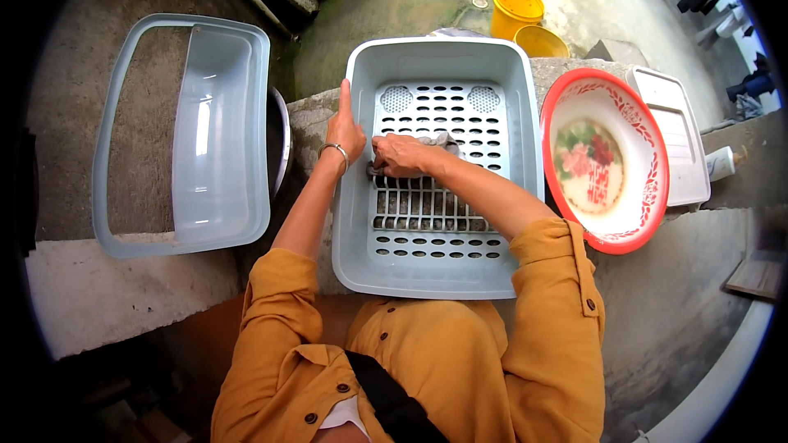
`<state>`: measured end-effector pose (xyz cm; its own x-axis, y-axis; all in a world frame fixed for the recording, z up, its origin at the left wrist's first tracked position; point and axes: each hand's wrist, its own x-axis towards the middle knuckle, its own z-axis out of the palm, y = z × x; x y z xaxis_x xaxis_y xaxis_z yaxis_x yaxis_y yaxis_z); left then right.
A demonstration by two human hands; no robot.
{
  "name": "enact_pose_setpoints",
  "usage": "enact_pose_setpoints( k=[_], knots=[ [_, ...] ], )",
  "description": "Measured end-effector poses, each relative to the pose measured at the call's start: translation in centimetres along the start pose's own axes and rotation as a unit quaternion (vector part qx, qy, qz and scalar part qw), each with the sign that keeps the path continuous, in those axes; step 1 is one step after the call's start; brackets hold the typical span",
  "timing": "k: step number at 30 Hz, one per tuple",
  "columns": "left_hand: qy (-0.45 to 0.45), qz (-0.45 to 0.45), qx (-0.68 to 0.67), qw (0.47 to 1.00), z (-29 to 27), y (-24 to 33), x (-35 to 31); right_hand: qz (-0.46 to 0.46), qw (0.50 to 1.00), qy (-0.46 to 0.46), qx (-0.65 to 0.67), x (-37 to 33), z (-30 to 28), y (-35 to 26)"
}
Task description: The person scrubs a light blue plastic dish rack with a grey cloth, dipping the cloth into a red basin of soapy water. They clean the interior grid, sides, and exterior of the rack, turning it over to reach all surfaces. The person then places the cleaned rack into a larger grey tub and briefly wipes a white lid.
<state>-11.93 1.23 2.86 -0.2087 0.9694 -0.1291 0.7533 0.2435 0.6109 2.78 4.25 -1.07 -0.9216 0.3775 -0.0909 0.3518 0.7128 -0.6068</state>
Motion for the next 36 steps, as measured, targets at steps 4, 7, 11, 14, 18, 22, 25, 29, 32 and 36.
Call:
enact_pose_setpoints(
  k=[4, 7, 11, 14, 18, 22, 25, 29, 32, 36],
  knots=[
    [-0.004, 0.007, -0.012, 1.0, 0.0, 0.3, 0.0, 0.176, 0.968, 0.176, 0.025, 1.7, -1.9, 2.8],
    [-0.008, -0.002, -0.024, 1.0, 0.2, 0.0, -0.1, 0.129, 0.907, 0.355, -0.185, 3.8, -0.5, 4.1],
    [0.001, -0.005, -0.022, 1.0, 0.2, -0.4, -0.1, 0.149, 0.874, 0.279, -0.369, 4.3, -0.3, 6.2],
    [0.025, -0.001, 0.001, 1.0, 0.5, -0.5, -0.1, 0.225, 0.85, 0.241, -0.411, 2.4, -1.5, 7.7],
    [0.023, 0.0, -0.003, 1.0, 0.8, -0.8, 0.2, 0.438, 0.775, 0.092, -0.447, -4.0, -3.8, 9.0],
    [-0.002, -0.007, -0.012, 1.0, 0.8, 0.1, 0.4, 0.521, 0.749, 0.059, -0.406, -7.4, -4.9, 9.9],
    [0.001, 0.004, -0.006, 1.0, 1.1, 0.0, 0.4, 0.388, 0.767, 0.269, -0.435, -5.3, -4.0, 8.7],
    [0.012, 0.029, -0.003, 0.999, 1.1, -0.7, 0.5, 0.112, 0.856, 0.277, -0.423, -3.1, -2.3, 7.9],
    [0.024, 0.044, 0.0, 0.999, 1.0, -1.1, 0.4, 0.221, 0.855, 0.274, -0.38, -3.0, -2.2, 8.4],
    [0.018, 0.007, 0.017, 1.0, 0.7, -0.8, 0.4, 0.374, 0.821, 0.204, -0.38, -3.5, -3.1, 8.1]
  ],
)
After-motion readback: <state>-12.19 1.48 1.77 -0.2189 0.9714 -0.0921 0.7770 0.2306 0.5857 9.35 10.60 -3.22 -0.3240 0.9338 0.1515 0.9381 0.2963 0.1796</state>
